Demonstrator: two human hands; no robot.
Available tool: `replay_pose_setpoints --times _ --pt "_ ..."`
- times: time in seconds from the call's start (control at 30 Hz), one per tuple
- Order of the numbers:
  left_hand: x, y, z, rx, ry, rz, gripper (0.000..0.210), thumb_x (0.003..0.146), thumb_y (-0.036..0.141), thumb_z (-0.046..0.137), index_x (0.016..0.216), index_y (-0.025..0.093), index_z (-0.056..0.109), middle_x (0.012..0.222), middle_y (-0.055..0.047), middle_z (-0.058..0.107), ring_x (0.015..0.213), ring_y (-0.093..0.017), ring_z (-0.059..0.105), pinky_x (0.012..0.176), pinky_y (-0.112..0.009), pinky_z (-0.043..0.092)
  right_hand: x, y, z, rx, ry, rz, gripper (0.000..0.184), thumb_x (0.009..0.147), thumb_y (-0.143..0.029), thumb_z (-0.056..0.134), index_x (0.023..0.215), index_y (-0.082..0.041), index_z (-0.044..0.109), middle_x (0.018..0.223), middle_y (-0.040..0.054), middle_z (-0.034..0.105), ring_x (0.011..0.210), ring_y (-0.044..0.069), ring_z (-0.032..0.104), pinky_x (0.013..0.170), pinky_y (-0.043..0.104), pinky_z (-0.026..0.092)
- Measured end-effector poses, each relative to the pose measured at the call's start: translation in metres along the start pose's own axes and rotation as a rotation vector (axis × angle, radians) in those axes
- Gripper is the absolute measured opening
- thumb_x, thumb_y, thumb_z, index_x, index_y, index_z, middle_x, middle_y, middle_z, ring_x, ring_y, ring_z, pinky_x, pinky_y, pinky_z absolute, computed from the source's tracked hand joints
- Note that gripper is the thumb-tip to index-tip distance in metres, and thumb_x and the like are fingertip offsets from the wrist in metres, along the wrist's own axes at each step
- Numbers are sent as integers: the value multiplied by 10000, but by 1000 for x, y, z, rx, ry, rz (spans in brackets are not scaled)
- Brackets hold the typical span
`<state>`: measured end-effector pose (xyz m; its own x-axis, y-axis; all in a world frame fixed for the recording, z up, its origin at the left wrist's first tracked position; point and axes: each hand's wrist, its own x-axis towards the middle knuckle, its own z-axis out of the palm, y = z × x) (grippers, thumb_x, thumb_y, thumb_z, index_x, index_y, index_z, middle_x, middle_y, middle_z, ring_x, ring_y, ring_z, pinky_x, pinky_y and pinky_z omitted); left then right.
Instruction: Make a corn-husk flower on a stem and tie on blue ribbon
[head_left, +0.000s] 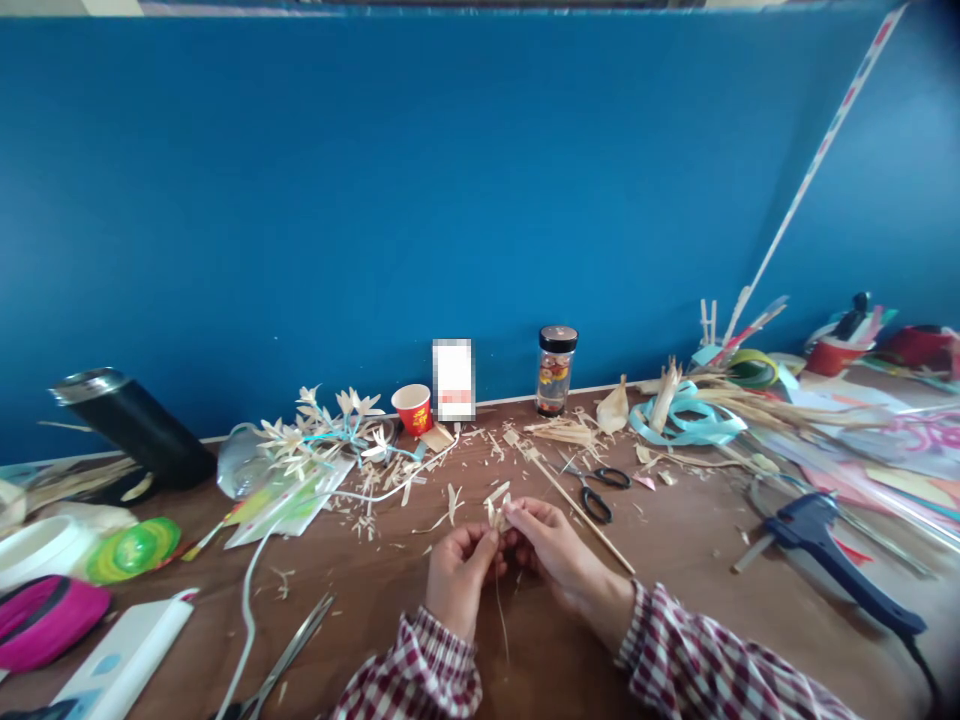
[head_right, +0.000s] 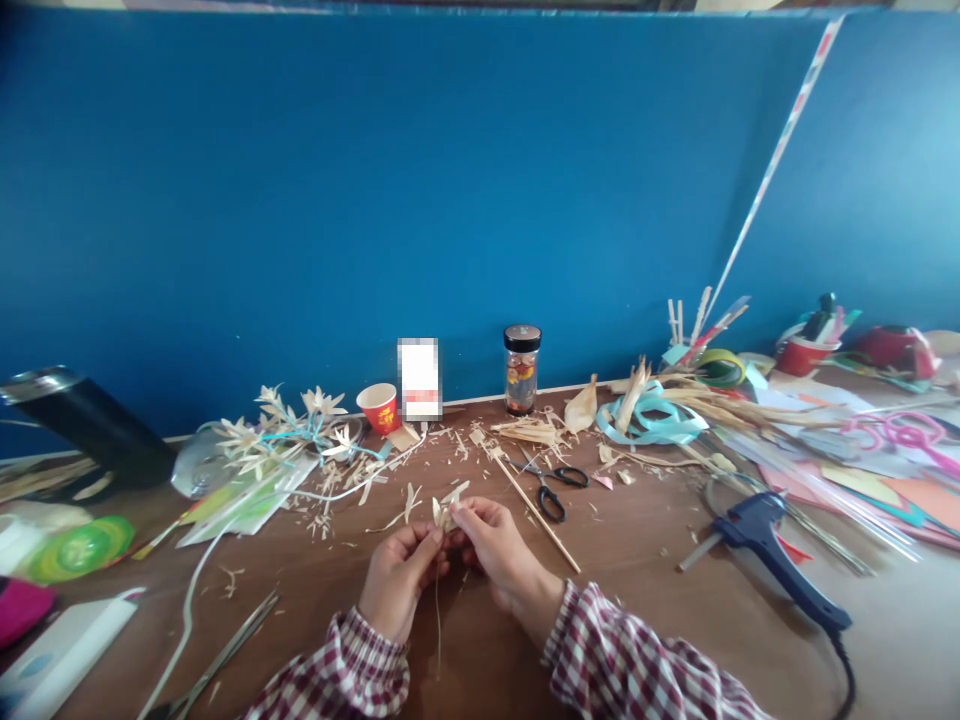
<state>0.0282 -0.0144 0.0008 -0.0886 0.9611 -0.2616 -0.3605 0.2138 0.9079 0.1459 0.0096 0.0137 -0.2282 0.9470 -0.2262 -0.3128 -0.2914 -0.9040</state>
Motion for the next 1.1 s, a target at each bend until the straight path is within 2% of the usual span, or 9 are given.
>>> replay_pose_setpoints --times 0.13,0.27,0.53,0.67,0.87,1.1 --pt "-1 1 0 -11 11 -6 270 605 329 731 723 105 638 622 -35 652 529 -93 573 548 -224 500 2 2 -1 -18 16 -37 309 675 -422 655 632 -146 522 481 -59 486 401 40 378 397 170 259" --pt "-2 3 1 -14 -3 -40 262 595 334 738 672 107 632 615 -36 650 541 -98 590 543 -206 500 1 4 0 -1 12 -28 325 683 -444 642 625 -155 503 476 -58 489 404 52 406 408 179 294" --pt "1 1 -2 28 1 -25 296 580 345 746 741 106 677 613 -29 649 541 -96 581 537 -205 514 2 7 -2 14 24 -14 355 673 -483 638 662 -149 519 497 -48 505 417 64 436 426 191 340" --pt "-1 1 -1 29 12 -26 287 566 342 752 703 103 671 584 -23 639 517 -97 573 523 -214 512 -1 6 -1 16 31 -17 358 686 -492 628 677 -148 527 511 -44 512 435 70 453 437 193 348" --pt "-1 6 0 51 13 2 293 606 368 718 720 102 672 607 -44 664 516 -111 589 505 -206 484 -8 1 4 -17 -21 -77 326 649 -445 690 705 -143 580 545 -45 524 448 54 421 424 175 306" --pt "-1 2 -5 232 -1 116 282 640 383 686 744 121 673 585 -29 656 550 -145 599 539 -243 498 -4 8 4 -21 8 -134 283 637 -391 711 672 -158 555 497 -65 499 417 50 385 410 179 285"
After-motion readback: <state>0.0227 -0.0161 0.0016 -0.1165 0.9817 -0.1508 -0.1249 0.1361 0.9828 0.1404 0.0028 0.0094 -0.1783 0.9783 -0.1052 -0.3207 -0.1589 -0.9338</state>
